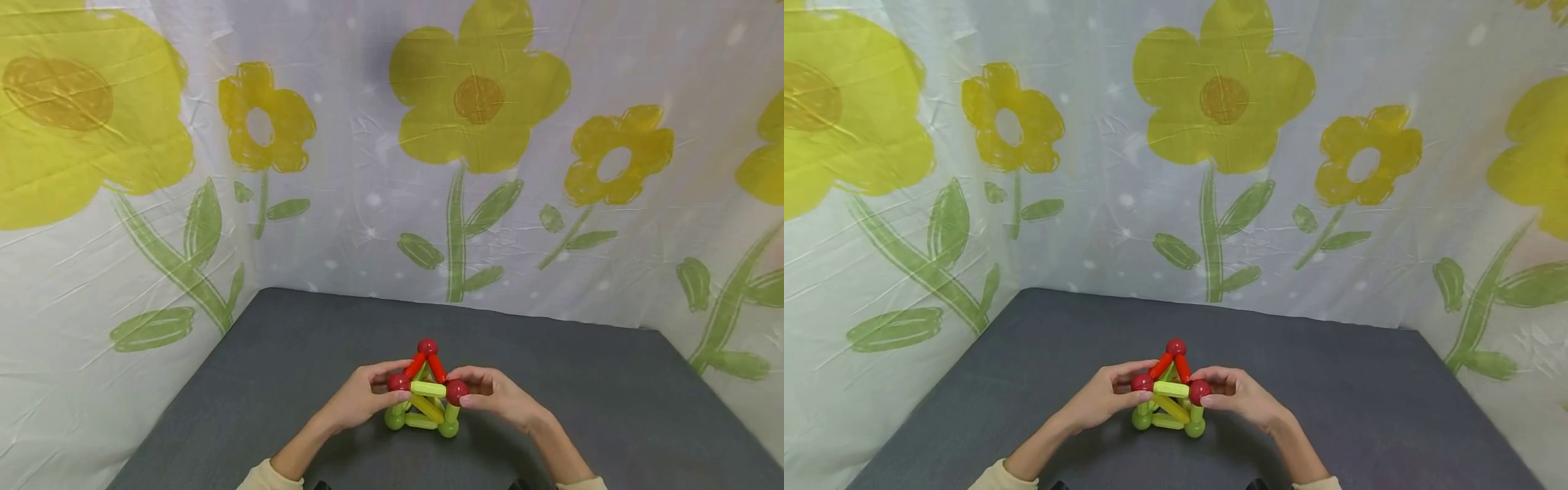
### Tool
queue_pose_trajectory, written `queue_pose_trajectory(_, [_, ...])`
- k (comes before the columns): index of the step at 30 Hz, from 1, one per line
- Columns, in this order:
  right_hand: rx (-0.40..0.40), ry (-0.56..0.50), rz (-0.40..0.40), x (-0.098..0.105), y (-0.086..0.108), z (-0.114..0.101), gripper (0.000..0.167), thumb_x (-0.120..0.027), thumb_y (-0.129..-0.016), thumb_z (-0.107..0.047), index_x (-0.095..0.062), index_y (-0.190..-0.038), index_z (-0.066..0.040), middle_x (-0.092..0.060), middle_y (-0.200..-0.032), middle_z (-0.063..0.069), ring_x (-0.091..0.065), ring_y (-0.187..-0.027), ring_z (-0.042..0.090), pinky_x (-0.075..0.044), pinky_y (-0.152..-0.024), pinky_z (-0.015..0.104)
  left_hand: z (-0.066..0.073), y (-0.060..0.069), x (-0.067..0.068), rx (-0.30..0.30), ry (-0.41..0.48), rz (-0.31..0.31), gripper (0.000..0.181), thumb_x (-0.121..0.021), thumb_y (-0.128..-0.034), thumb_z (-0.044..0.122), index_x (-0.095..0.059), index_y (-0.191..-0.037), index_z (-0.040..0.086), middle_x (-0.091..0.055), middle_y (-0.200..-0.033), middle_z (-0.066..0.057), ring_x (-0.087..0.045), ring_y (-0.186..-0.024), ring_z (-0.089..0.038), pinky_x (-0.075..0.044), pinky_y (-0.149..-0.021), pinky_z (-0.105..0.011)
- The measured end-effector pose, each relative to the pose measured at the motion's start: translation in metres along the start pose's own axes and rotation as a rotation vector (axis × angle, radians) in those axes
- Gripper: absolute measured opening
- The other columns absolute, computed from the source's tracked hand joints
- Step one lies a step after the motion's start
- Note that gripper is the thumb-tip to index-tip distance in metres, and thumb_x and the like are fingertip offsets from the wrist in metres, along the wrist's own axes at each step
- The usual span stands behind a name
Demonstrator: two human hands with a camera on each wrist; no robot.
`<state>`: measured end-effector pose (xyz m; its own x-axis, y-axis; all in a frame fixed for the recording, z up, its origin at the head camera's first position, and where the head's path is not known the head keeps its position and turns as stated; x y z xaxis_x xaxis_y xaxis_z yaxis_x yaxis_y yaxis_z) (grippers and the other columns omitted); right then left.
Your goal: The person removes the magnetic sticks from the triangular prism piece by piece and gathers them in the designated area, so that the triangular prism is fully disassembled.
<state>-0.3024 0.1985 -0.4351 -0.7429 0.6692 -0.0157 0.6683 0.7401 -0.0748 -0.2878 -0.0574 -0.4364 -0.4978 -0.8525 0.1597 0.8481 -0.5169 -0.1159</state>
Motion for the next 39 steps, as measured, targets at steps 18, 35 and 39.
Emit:
queue_pose_trajectory(18, [0.060, -0.315, -0.118, 0.000, 0.000, 0.020, 0.035, -0.033, -0.105, -0.008, -0.057, -0.131, -0.011, -0.059, -0.127, 0.004, -0.050, -0.117, 0.016, -0.032, -0.101, 0.033, 0.001, 0.001, -0.001, 0.007, 0.003, 0.021, 0.052, -0.068, -0.0906, 0.020, -0.051, -0.138, 0.009, -0.062, -0.118, -0.011, -0.063, -0.099, -0.020, -0.052, -0.080, -0.032])
queue_pose_trajectory(35, [0.023, -0.353, -0.137, -0.001, 0.002, 0.015, 0.032, -0.038, -0.104, -0.005, -0.058, -0.129, -0.006, -0.061, -0.117, 0.006, -0.054, -0.088, 0.010, -0.045, -0.079, 0.022, 0.004, 0.003, -0.004, 0.008, -0.002, 0.014, 0.052, -0.069, -0.0904, 0.020, -0.051, -0.138, 0.009, -0.062, -0.118, -0.011, -0.063, -0.100, -0.020, -0.052, -0.078, -0.029])
queue_pose_trajectory(39, [0.010, -0.322, -0.139, 0.000, 0.003, 0.014, 0.032, -0.040, -0.103, -0.006, -0.057, -0.130, -0.007, -0.061, -0.119, 0.006, -0.055, -0.088, 0.010, -0.046, -0.078, 0.022, 0.004, 0.003, -0.004, 0.007, -0.008, 0.011, 0.051, -0.068, -0.0906, 0.020, -0.051, -0.137, 0.008, -0.063, -0.117, -0.011, -0.064, -0.098, -0.020, -0.052, -0.078, -0.029])
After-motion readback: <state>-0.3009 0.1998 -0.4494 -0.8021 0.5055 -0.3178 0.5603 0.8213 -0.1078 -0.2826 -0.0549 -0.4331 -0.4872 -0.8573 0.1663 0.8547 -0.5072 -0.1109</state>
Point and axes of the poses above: each hand's wrist, its own y-axis away from the middle knuckle, its own x-axis out of the back of the hand, z = x × y, the point moved 3 cm from there along -y, towards the middle knuckle
